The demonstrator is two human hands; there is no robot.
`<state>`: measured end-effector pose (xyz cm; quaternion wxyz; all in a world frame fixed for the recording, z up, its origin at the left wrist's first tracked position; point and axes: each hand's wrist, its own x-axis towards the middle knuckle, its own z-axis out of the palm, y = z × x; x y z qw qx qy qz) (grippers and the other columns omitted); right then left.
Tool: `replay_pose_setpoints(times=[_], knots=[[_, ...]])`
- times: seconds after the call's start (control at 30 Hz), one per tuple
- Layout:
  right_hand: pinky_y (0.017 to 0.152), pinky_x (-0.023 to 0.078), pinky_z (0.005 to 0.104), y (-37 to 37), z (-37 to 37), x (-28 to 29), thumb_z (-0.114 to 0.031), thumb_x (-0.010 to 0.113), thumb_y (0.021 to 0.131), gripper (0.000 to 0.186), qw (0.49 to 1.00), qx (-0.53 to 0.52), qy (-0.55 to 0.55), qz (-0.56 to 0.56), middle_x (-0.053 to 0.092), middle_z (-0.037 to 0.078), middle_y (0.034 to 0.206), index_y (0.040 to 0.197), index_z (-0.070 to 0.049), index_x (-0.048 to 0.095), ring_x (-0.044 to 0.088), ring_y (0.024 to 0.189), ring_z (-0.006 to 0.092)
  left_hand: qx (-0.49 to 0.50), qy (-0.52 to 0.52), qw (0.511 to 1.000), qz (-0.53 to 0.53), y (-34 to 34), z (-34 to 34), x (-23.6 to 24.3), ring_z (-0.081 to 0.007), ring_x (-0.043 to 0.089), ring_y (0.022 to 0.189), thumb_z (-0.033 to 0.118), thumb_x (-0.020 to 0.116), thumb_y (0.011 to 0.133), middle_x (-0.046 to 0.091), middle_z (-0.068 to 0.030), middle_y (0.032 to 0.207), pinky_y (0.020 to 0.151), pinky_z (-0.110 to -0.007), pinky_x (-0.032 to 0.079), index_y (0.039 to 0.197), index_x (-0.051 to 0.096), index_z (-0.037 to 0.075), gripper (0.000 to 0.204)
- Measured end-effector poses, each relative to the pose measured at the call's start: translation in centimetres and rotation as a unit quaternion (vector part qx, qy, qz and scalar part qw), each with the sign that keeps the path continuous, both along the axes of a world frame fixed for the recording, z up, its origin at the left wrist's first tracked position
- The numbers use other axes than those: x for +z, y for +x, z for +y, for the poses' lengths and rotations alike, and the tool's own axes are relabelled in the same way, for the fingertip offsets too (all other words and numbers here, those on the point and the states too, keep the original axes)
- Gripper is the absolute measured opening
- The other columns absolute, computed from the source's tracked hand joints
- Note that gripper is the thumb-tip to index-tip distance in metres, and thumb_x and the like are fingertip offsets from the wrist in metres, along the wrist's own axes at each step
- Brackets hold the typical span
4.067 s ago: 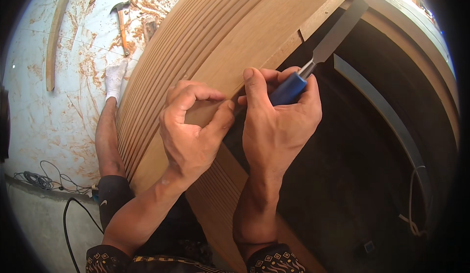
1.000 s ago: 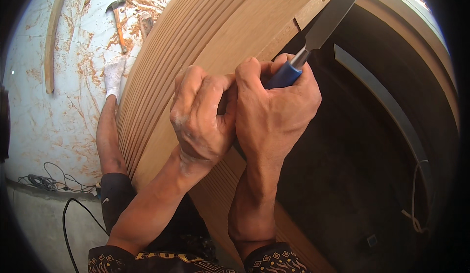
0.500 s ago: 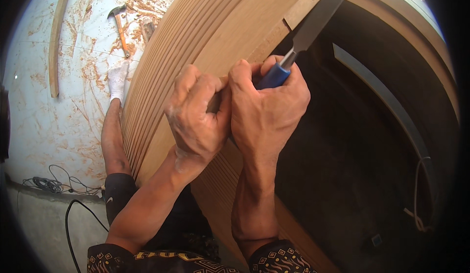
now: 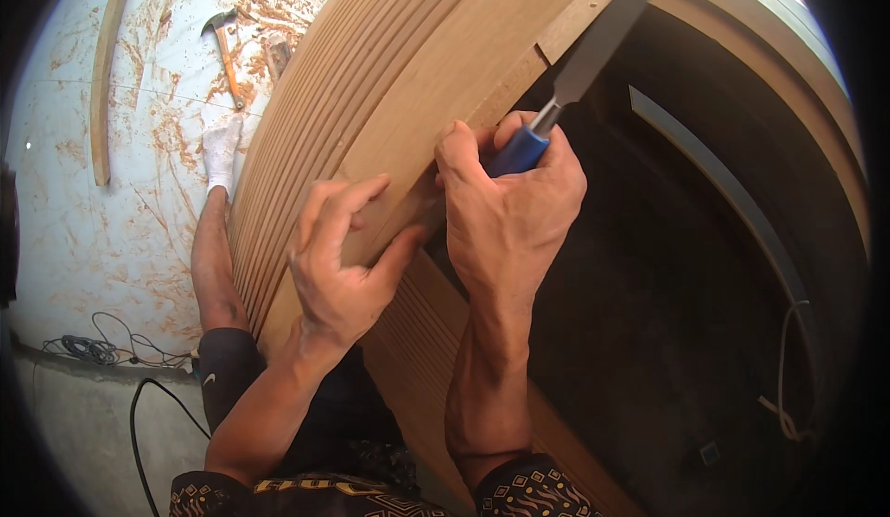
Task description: The person chisels a rectangular notch into the edge of a wooden plank and tests the fit of a metal hinge in the cutout.
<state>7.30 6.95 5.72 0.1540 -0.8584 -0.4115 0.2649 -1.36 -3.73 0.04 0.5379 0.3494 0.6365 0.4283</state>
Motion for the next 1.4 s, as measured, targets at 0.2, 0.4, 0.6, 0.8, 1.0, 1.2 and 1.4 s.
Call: replay_pose_setpoints(times=[0.2, 0.4, 0.6, 0.8, 1.0, 1.2, 1.4], knots=[[0.054, 0.051, 0.0254, -0.4, -0.4, -0.4, -0.004, 0.077, 0.087, 0.025, 1.0, 0.003, 0.018, 0.011, 0.062, 0.002, 0.071, 0.084, -0.005, 0.052, 0.06, 0.059, 0.0085, -0.024, 0.104, 0.994, 0.026, -0.6, 0.2, -1.0, -0.0346, 0.069, 0.105, 0.001, 0.086, 0.077, 0.072, -0.0137, 0.119, 0.091, -0.042, 0.057, 0.113, 0.073, 0.002, 0.038], [0.054, 0.052, 0.0245, -0.7, -0.9, -0.8, -0.001, 0.077, 0.086, 0.026, 0.999, 0.008, 0.04, -0.002, 0.062, 0.003, 0.072, 0.085, -0.004, 0.051, 0.061, 0.06, 0.0086, -0.008, 0.122, 0.991, 0.047, -0.4, 0.6, -1.5, -0.0356, 0.07, 0.105, 0.0, 0.084, 0.079, 0.074, -0.0117, 0.108, 0.092, -0.044, 0.057, 0.103, 0.075, 0.001, 0.025], [0.055, 0.054, 0.0251, -0.3, -0.7, -0.8, 0.001, 0.076, 0.089, 0.027, 0.997, -0.016, 0.048, 0.054, 0.064, 0.005, 0.075, 0.092, -0.004, 0.05, 0.062, 0.064, 0.0093, 0.073, -0.011, 0.995, -0.067, 0.5, 2.1, -0.9, -0.0339, 0.068, 0.102, 0.001, 0.081, 0.082, 0.07, -0.0102, 0.098, 0.087, -0.043, 0.056, 0.099, 0.074, 0.001, 0.018], [0.053, 0.053, 0.0244, 0.3, -1.7, -0.4, 0.0, 0.077, 0.09, 0.031, 0.992, -0.029, 0.042, 0.116, 0.065, 0.006, 0.077, 0.091, -0.006, 0.047, 0.062, 0.064, 0.0094, 0.055, 0.079, 0.995, -0.02, 1.0, 2.3, -1.7, -0.0309, 0.067, 0.1, 0.0, 0.08, 0.084, 0.07, -0.0088, 0.097, 0.084, -0.041, 0.056, 0.098, 0.077, 0.003, 0.015], [0.05, 0.045, 0.0209, 1.3, -2.5, 0.7, -0.012, 0.08, 0.094, 0.029, 0.993, -0.01, 0.012, 0.116, 0.062, 0.001, 0.076, 0.094, -0.007, 0.052, 0.057, 0.06, 0.006, 0.045, 0.071, 0.996, -0.02, 0.8, 2.2, -1.6, -0.0289, 0.067, 0.099, 0.001, 0.08, 0.084, 0.069, -0.0085, 0.097, 0.083, -0.04, 0.055, 0.096, 0.079, 0.003, 0.013], [0.059, 0.041, 0.0219, 4.9, -7.9, -0.1, -0.016, 0.07, 0.103, 0.016, 0.982, 0.149, 0.088, 0.071, 0.06, -0.001, 0.083, 0.106, -0.002, 0.062, 0.053, 0.064, 0.0045, 0.04, 0.061, 0.997, -0.026, 0.7, 2.3, -1.2, -0.0279, 0.067, 0.098, 0.003, 0.08, 0.085, 0.069, -0.0087, 0.097, 0.082, -0.039, 0.055, 0.096, 0.079, 0.004, 0.011], [0.083, 0.054, 0.0336, 4.8, -7.5, 1.4, -0.028, 0.066, 0.106, 0.033, 0.946, 0.162, 0.221, 0.172, 0.069, 0.018, 0.115, 0.126, -0.005, 0.052, 0.067, 0.102, 0.0217, 0.056, 0.061, 0.996, -0.042, 1.0, 2.1, -1.5, -0.0272, 0.066, 0.095, 0.004, 0.079, 0.086, 0.069, -0.009, 0.097, 0.081, -0.038, 0.055, 0.096, 0.078, 0.005, 0.01]])
